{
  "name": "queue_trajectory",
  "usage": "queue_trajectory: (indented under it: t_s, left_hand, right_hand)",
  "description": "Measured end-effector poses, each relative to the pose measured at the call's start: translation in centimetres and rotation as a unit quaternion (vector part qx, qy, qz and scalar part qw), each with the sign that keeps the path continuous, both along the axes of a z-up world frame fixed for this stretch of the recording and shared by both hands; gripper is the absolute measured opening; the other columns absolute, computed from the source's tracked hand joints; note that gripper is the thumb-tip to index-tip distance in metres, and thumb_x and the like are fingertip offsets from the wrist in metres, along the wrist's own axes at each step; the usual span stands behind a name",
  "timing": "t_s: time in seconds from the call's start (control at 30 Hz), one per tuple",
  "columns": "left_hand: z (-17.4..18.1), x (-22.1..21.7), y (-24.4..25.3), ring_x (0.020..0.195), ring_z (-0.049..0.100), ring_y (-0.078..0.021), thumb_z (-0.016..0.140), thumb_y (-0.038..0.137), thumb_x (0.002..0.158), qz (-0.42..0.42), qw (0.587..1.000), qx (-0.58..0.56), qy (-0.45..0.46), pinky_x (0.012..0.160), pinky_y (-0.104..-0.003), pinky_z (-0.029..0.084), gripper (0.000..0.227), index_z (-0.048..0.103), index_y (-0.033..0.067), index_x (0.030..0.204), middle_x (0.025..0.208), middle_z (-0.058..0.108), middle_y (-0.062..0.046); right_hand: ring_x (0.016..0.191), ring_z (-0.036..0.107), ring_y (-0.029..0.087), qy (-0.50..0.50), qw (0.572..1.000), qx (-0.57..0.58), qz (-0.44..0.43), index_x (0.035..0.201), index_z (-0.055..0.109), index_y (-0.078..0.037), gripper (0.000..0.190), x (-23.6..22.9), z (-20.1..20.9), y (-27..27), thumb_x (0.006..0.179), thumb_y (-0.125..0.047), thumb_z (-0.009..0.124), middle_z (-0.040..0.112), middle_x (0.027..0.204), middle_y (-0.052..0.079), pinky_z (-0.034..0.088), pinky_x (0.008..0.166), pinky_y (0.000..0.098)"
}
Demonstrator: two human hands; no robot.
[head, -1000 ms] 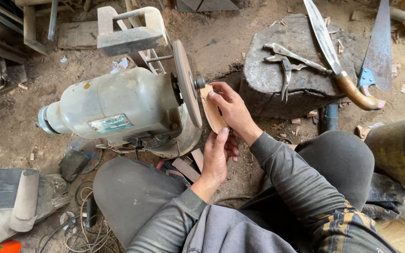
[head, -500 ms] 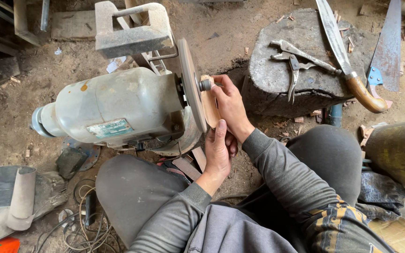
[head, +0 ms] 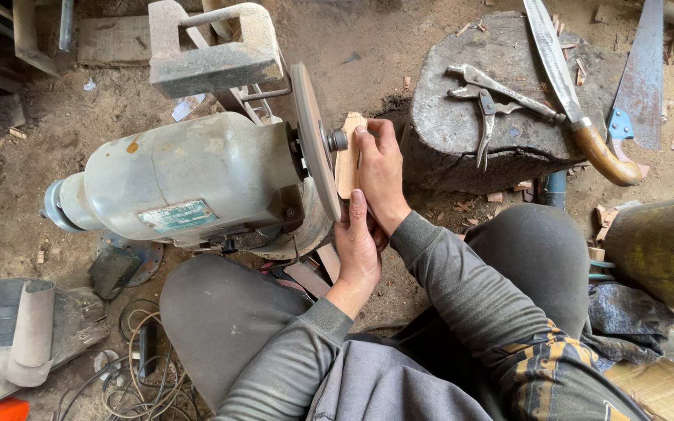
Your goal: The person sits on the floor and uses a bench grinder to shape a small wooden piece. They adjust the grinding wheel, then repeatedly press the wood against the spinning wheel to smooth and contour its edges.
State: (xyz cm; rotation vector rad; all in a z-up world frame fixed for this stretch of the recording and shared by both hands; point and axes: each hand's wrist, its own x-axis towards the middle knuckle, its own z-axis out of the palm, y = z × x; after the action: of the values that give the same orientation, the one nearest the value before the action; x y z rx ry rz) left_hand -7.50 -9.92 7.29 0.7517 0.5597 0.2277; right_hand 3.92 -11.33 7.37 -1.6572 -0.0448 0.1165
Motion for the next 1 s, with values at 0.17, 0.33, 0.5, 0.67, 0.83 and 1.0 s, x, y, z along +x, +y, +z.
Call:
queue_trajectory:
  t_s: [0.17,0.33,0.5,0.67,0.83,1.0]
  left_hand:
    - [1.0,0.2,0.2,0.07,0.062,-0.0026,0.066,0.056,0.085,0.002,0.999,-0.013,0.046,0.06,-0.023,0.05,0.043,0.06,0.0204,0.109,0.081,0.066,0.01]
    - [0.4,-0.1,-0.1,0.049,0.041,-0.007,0.066,0.051,0.097,0.0,1.0,0.007,-0.028,0.042,-0.025,0.033,0.038,0.058,0.0143,0.096,0.062,0.043,0.006]
    - [-0.2,-0.7,-0.6,0.052,0.044,-0.0086,0.063,0.046,0.101,-0.014,0.998,0.004,-0.057,0.044,-0.026,0.035,0.035,0.053,0.0145,0.088,0.064,0.042,0.005]
    - [0.0,-1.4,-1.1,0.05,0.044,-0.0092,0.063,0.046,0.101,-0.034,0.998,0.008,-0.056,0.042,-0.026,0.036,0.04,0.046,0.0153,0.081,0.062,0.038,0.005]
    - [0.1,-2.4,-1.8,0.048,0.044,-0.0104,0.061,0.046,0.1,-0.042,0.998,0.013,-0.05,0.041,-0.027,0.037,0.04,0.045,0.0164,0.078,0.061,0.039,0.004]
    - [-0.1,-3.2,-2.3,0.048,0.043,-0.0098,0.06,0.047,0.102,-0.051,0.996,0.04,-0.058,0.041,-0.027,0.037,0.044,0.043,0.0159,0.075,0.061,0.038,0.004]
  right_hand:
    - [0.084,0.071,0.018,-0.008,1.0,0.018,-0.021,0.118,0.057,0.0,0.032,-0.1,0.2,0.2,0.1,-0.025,0.052,0.072,0.102,0.014,0.058,0.074,0.034]
    - [0.088,0.07,0.018,-0.003,0.999,-0.011,0.032,0.119,0.059,-0.001,0.032,0.3,0.2,0.0,0.102,-0.028,0.053,0.072,0.102,0.013,0.057,0.078,0.0339]
    - [0.099,0.068,0.016,-0.058,0.991,0.019,0.12,0.124,0.053,-0.001,0.032,0.6,0.1,-0.9,0.103,-0.025,0.054,0.07,0.108,0.011,0.053,0.087,0.0316]
    - [0.096,0.065,0.016,-0.009,0.983,0.038,0.18,0.124,0.054,-0.005,0.026,0.4,0.3,-1.5,0.102,-0.021,0.053,0.072,0.102,0.012,0.053,0.082,0.0313]
    - [0.092,0.065,0.013,0.005,0.978,0.061,0.2,0.121,0.056,-0.006,0.023,-0.7,1.0,-2.1,0.104,-0.022,0.055,0.072,0.099,0.012,0.054,0.079,0.029]
    - [0.09,0.063,0.011,-0.004,0.975,0.061,0.212,0.12,0.056,-0.005,0.024,-1.7,1.6,-2.7,0.106,-0.024,0.056,0.07,0.096,0.012,0.053,0.078,0.0283]
